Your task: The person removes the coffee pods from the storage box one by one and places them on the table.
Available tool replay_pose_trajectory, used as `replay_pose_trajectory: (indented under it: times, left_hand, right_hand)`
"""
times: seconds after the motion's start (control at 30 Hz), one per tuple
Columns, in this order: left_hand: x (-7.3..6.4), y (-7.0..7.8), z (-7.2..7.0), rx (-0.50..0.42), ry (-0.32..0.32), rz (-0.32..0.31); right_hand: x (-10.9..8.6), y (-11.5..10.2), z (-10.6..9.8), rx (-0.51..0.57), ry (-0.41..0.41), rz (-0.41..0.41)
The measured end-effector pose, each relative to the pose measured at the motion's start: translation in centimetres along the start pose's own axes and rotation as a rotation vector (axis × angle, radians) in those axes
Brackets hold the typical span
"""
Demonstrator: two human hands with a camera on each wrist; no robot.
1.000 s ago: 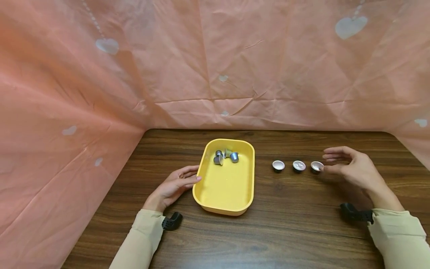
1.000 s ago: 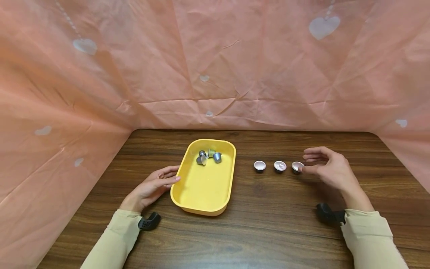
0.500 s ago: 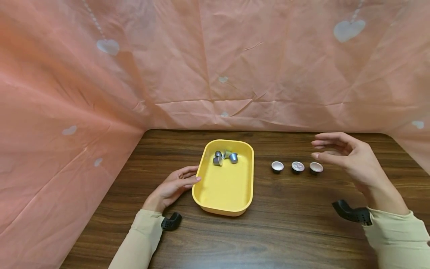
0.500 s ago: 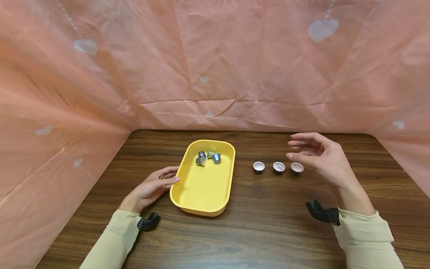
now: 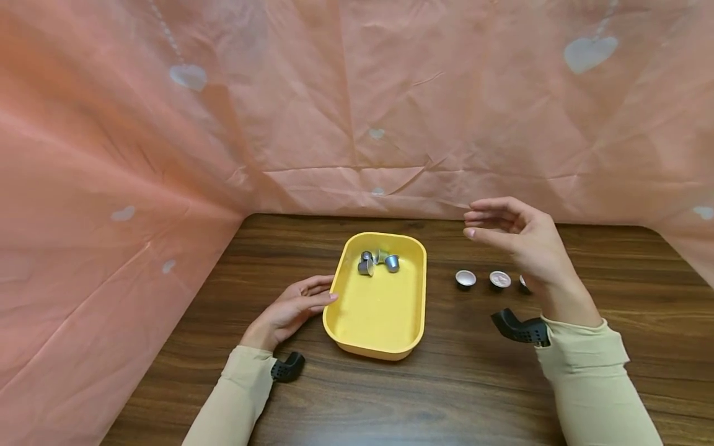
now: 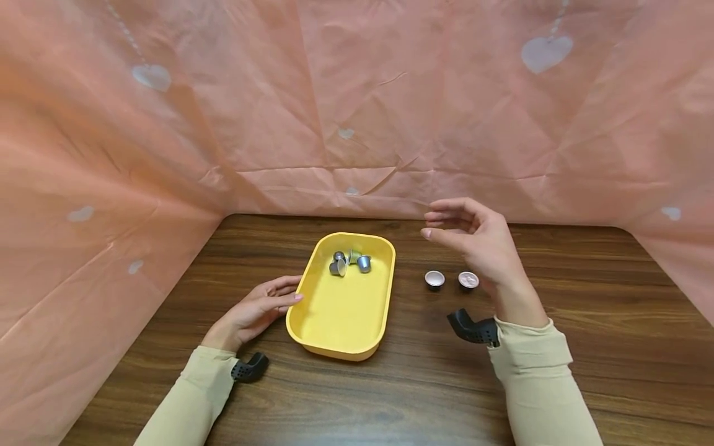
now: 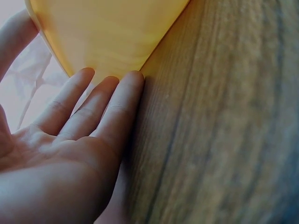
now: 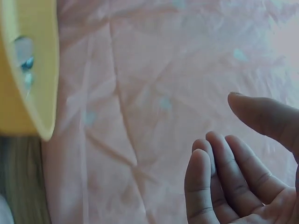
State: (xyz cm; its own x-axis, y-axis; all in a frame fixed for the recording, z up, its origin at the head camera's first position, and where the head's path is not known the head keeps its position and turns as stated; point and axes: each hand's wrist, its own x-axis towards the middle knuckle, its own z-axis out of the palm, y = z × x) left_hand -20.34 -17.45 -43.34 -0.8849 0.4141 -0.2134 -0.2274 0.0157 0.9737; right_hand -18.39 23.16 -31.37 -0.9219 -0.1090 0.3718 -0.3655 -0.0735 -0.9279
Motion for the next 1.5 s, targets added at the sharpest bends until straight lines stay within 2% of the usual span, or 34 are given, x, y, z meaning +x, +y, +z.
replay_pose_trajectory:
  times: [0.23,0.4,0.63,1.0,1.3,1.5]
  left_hand:
    - [0.1,-0.5,0.4,-0.002,-0.019,0.002]
    - [0.0,-0.6,0.7,0.001,-0.026,0.012]
    - [0.1,-0.2,0.8,0.009,-0.005,0.015]
    - [-0.1,-0.9,1.1,-0.013,-0.014,0.001]
    - [0.1,-0.7,1.4,-0.007,-0.020,0.004]
    - [0.3,-0.5,1.6,0.001,-0.021,0.002]
  right_hand:
    - [1.8,0.2,3.6,0.014,-0.030,0.006]
    - [2.5,0.5,5.2,-0.012,-0.031,0.020]
    - [3.2,1.4,6.7,-0.104,-0.038,0.061]
    - [4.5,4.0,9.2,-0.215,-0.029,0.140]
    - [5.9,5.8,10.5,-0.320,-0.043,0.183]
    - [6.0,7.0,10.7,-0.483,-0.100,0.190]
